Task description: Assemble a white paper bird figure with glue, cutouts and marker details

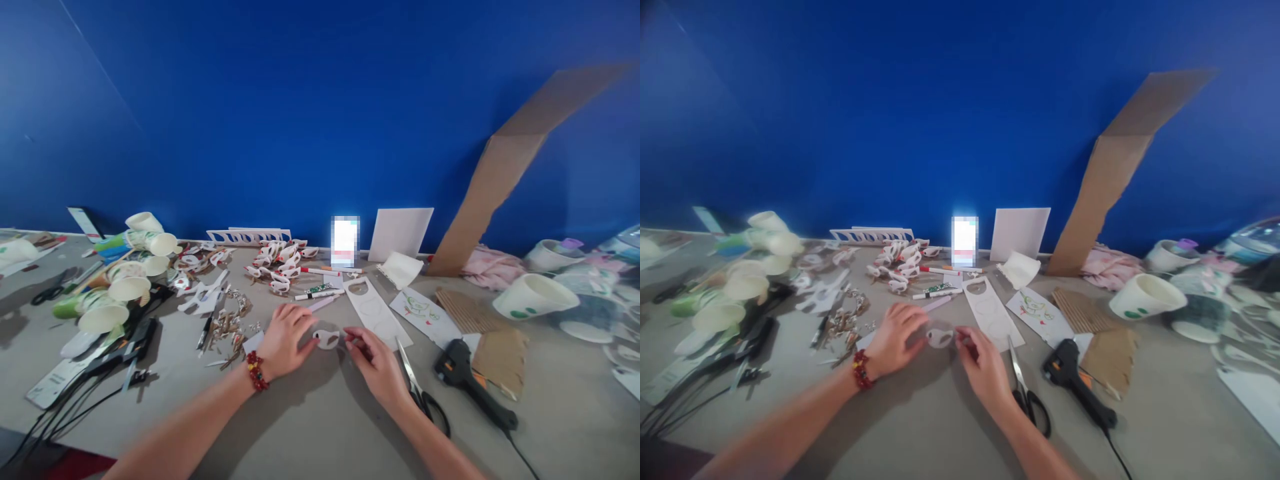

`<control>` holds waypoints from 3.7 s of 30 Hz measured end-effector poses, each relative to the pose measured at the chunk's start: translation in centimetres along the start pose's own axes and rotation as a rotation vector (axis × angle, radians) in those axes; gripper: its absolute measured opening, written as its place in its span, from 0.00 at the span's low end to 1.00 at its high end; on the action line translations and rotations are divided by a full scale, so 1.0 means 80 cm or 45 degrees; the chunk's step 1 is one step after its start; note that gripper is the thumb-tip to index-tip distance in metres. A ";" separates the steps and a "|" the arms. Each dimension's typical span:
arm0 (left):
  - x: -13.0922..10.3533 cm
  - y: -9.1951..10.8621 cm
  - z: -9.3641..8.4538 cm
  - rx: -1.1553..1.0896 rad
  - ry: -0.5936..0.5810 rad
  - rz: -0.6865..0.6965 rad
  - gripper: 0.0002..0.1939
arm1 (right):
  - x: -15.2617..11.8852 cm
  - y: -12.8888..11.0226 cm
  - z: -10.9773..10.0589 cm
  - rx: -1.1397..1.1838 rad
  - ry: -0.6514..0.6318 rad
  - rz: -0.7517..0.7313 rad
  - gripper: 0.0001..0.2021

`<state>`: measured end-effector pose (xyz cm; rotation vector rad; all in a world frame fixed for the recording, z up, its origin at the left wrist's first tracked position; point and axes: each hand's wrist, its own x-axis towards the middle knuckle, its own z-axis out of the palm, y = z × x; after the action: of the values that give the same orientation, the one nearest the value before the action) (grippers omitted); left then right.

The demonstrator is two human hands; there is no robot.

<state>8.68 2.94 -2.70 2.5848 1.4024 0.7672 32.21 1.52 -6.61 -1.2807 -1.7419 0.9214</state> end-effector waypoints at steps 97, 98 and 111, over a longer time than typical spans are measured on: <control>0.031 0.073 -0.007 -1.523 0.205 -0.740 0.13 | -0.027 -0.050 -0.001 0.335 -0.420 0.365 0.24; 0.031 0.073 -0.006 -1.523 0.207 -0.743 0.13 | -0.027 -0.050 -0.001 0.314 -0.412 0.359 0.24; 0.047 0.075 0.002 -1.491 0.153 -0.766 0.10 | -0.019 -0.045 -0.009 0.181 -0.319 0.290 0.25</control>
<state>14.97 2.56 0.51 1.1849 1.1064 1.1436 31.68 -0.75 -3.39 -1.3335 -1.7034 1.3628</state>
